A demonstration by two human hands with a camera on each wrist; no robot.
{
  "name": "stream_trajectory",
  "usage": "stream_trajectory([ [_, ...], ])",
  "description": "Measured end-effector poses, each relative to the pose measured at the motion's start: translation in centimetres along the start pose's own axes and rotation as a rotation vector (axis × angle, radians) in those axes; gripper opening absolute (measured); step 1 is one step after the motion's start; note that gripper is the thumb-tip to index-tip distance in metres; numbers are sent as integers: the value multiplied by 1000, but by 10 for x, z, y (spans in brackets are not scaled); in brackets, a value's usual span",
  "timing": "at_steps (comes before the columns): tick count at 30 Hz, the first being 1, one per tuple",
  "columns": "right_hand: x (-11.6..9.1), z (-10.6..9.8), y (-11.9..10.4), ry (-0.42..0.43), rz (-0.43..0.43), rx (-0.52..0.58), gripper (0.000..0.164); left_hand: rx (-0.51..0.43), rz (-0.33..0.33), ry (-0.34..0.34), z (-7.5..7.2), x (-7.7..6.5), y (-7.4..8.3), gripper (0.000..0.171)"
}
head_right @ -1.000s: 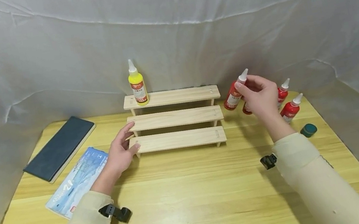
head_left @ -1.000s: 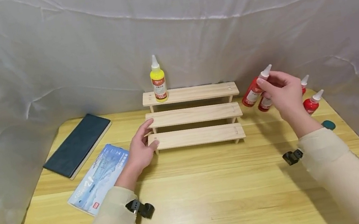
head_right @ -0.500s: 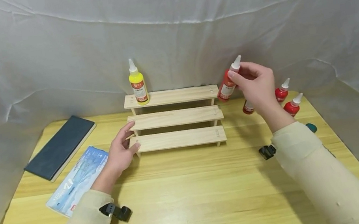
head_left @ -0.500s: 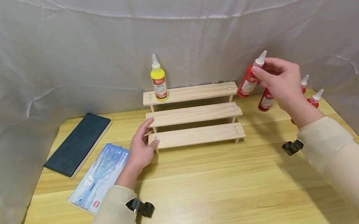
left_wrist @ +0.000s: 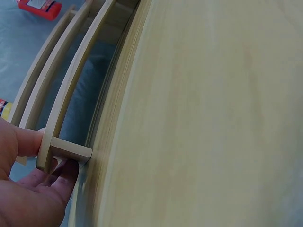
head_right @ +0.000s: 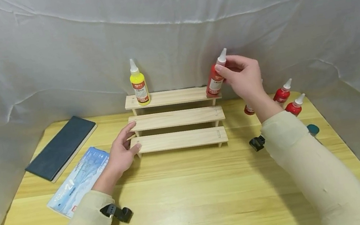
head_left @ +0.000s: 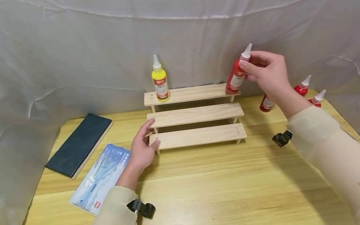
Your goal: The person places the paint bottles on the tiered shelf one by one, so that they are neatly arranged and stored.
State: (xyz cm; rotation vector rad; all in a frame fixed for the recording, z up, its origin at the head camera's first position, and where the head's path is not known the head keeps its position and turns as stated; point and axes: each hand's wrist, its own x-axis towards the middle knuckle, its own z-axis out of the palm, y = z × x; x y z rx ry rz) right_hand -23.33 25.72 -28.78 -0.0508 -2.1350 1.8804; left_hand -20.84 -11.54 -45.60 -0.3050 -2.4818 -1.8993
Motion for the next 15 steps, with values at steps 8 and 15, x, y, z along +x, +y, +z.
stream_trajectory([
  [8,10,14,3,-11,1,-24,37,-5,-2,-3,0,-1,-1,70],
  [15,14,21,5,-32,53,-64,42,-15,-5,-6,0,-3,0,70],
])
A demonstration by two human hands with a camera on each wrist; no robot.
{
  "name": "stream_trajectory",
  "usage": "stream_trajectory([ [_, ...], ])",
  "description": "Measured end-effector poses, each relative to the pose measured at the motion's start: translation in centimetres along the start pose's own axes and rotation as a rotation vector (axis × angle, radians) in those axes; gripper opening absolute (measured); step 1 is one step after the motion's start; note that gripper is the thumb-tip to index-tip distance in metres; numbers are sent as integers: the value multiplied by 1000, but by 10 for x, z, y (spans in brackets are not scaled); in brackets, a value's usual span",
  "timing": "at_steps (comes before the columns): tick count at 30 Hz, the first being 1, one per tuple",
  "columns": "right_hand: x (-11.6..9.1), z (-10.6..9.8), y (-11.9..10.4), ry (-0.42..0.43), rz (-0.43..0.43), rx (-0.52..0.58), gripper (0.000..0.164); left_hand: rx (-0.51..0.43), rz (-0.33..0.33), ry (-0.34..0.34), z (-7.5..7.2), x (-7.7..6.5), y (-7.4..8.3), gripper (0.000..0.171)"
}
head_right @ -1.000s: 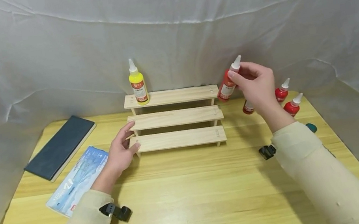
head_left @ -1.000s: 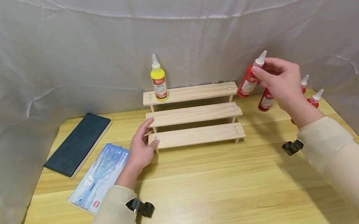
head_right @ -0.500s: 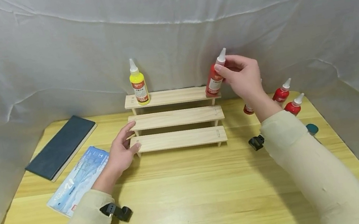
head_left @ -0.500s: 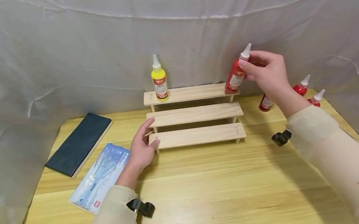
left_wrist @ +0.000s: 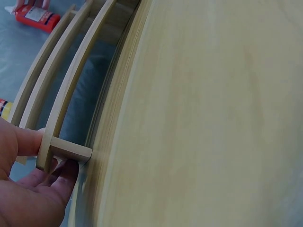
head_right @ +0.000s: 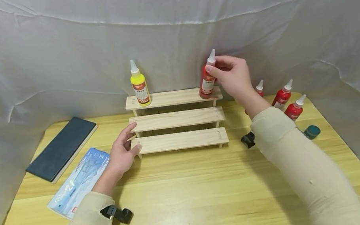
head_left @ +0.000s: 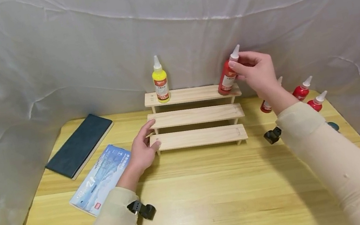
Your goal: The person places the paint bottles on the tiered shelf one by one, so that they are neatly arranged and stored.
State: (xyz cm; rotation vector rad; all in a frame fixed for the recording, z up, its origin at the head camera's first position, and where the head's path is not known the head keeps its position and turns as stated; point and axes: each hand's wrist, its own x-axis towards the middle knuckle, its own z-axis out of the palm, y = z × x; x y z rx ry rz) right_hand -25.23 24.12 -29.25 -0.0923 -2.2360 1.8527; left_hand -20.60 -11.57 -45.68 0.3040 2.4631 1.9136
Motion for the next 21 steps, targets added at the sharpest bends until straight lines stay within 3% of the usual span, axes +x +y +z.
stream_trajectory([
  [21,10,6,5,-14,26,-49,42,-1,-2,-9,2,-2,2,70],
])
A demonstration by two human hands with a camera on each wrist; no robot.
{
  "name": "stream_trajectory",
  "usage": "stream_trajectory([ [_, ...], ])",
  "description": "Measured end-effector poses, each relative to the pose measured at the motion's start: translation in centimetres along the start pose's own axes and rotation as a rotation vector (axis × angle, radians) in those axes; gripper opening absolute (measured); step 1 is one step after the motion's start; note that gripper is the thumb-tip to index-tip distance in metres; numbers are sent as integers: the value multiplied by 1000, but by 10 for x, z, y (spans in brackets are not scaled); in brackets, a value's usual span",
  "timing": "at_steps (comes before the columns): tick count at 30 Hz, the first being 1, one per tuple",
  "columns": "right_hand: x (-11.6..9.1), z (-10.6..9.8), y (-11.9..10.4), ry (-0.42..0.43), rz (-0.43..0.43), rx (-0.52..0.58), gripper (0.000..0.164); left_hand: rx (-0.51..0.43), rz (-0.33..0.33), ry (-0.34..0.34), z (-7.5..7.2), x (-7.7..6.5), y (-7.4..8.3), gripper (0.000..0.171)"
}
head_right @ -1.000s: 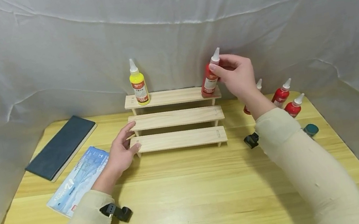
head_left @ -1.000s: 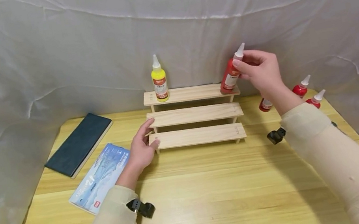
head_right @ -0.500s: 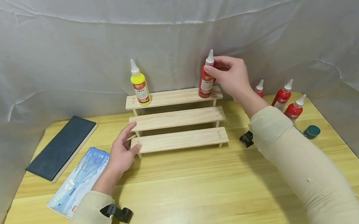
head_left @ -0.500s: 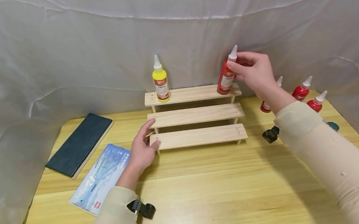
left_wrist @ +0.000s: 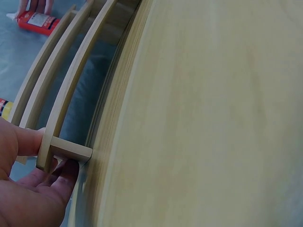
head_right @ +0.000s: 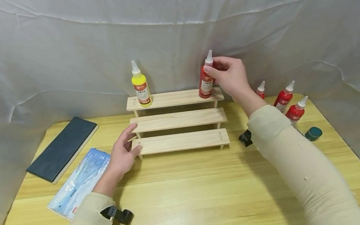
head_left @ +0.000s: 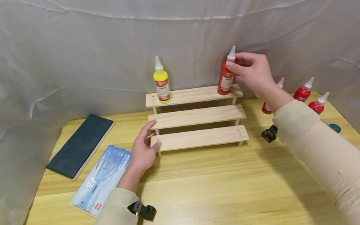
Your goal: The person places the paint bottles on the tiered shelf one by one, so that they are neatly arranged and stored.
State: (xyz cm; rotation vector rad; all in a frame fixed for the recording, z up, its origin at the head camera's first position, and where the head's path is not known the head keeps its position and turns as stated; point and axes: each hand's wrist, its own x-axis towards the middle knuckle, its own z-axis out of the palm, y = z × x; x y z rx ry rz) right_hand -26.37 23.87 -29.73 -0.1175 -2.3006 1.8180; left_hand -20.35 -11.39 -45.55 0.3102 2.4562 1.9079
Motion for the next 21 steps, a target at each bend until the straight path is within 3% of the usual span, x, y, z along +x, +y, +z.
stream_trajectory([
  [11,1,3,3,12,-47,-57,42,-1,4,-3,0,0,1,69],
  [21,-6,3,11,78,-88,-119,45,6,2,-7,0,0,-1,70],
])
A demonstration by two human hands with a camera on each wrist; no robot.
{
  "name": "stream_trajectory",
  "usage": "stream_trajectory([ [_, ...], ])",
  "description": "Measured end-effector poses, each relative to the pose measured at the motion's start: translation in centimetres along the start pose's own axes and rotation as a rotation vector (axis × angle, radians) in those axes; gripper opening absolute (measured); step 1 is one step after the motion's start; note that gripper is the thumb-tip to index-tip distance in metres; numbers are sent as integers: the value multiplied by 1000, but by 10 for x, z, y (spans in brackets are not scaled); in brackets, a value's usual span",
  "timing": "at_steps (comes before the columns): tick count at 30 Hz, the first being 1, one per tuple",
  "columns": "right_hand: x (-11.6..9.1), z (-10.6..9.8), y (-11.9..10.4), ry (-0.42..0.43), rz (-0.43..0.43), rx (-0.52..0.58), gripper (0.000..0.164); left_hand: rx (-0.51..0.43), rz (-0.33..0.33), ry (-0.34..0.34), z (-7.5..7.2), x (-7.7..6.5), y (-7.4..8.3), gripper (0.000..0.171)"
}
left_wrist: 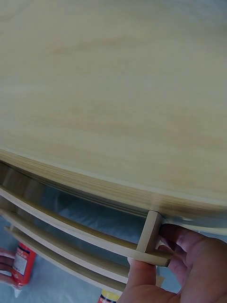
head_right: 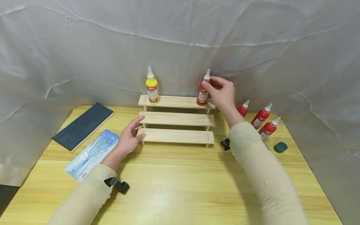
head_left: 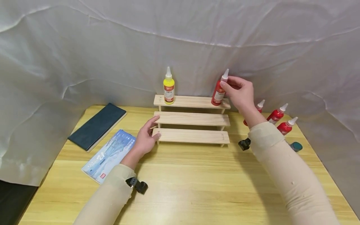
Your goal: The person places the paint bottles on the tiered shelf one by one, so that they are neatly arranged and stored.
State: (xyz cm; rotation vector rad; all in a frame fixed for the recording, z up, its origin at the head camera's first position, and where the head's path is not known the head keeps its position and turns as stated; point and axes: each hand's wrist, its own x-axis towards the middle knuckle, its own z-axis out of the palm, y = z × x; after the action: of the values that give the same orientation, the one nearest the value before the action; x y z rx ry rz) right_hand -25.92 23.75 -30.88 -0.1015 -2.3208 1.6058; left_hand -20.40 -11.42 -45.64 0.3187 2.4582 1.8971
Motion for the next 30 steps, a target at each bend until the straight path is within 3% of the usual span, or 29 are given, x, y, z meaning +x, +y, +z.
stream_trajectory([
  [12,-27,-14,8,59,-1,-33,45,-6,-12,1,-3,1,-1,69],
  [19,-46,-24,20,67,-7,-16,47,-20,-19,-14,-5,-14,38,65],
  [30,-74,-46,38,103,-19,-48,44,-11,-2,-12,-4,-15,40,65],
])
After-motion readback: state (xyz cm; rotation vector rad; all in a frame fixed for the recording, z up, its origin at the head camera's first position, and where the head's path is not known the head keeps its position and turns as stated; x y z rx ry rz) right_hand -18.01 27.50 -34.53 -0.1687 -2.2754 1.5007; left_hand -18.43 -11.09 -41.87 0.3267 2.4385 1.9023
